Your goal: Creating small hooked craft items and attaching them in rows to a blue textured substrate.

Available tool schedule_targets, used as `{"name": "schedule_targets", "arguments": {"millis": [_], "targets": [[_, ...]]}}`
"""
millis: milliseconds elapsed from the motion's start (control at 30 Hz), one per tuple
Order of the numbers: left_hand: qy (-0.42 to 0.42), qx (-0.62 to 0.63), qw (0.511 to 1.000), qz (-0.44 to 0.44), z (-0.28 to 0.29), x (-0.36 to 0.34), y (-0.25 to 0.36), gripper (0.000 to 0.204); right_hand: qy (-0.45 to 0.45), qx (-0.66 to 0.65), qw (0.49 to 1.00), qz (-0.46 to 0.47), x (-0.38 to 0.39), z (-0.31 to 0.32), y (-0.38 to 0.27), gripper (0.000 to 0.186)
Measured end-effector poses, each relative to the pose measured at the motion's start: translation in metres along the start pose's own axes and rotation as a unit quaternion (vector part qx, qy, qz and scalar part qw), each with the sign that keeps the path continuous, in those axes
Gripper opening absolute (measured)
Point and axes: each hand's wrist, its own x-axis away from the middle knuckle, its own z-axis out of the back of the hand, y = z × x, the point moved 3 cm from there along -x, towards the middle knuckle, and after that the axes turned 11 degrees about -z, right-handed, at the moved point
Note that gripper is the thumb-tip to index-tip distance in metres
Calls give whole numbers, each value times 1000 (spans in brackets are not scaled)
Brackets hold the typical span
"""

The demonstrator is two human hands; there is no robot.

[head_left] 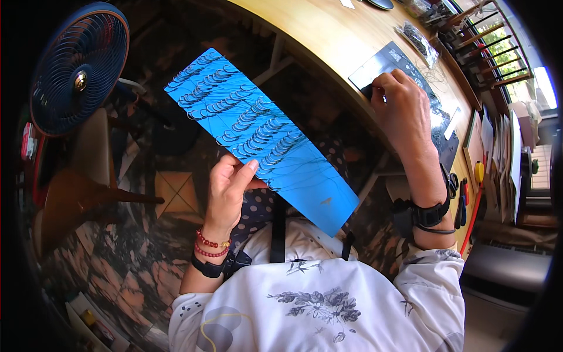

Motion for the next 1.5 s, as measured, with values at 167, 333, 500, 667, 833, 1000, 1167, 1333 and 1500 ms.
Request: {"name": "schedule_targets", "arguments": {"millis": [167,333,500,667,833,1000,1167,1333,1500], "targets": [[5,-1,1000,4,1,-2,-1,22,13,-12,1000,-5,-1,-1,4,7],[9,21,1000,-14,0,-5,1,21,147,-65,987,12,6,16,1,8],[33,13,999,-31,-2,-6,2,18,151,-284,946,36,44,36,-31,15],[33,-7,998,-51,-10,-7,8,18,-3,-440,895,74,91,7,-75,21],[27,-11,997,-65,-21,-7,13,19,9,-414,903,115,103,-15,-93,27],[38,-25,996,-71,-24,-5,14,20,16,-394,910,126,104,-15,-95,26],[36,-17,996,-80,-28,-4,14,19,34,-376,915,144,107,-17,-99,26],[41,-16,996,-81,-30,-3,16,19,69,-336,924,171,109,-18,-102,24],[49,-9,995,-85,-27,-2,17,18,71,-328,924,185,110,-18,-106,23]]}}
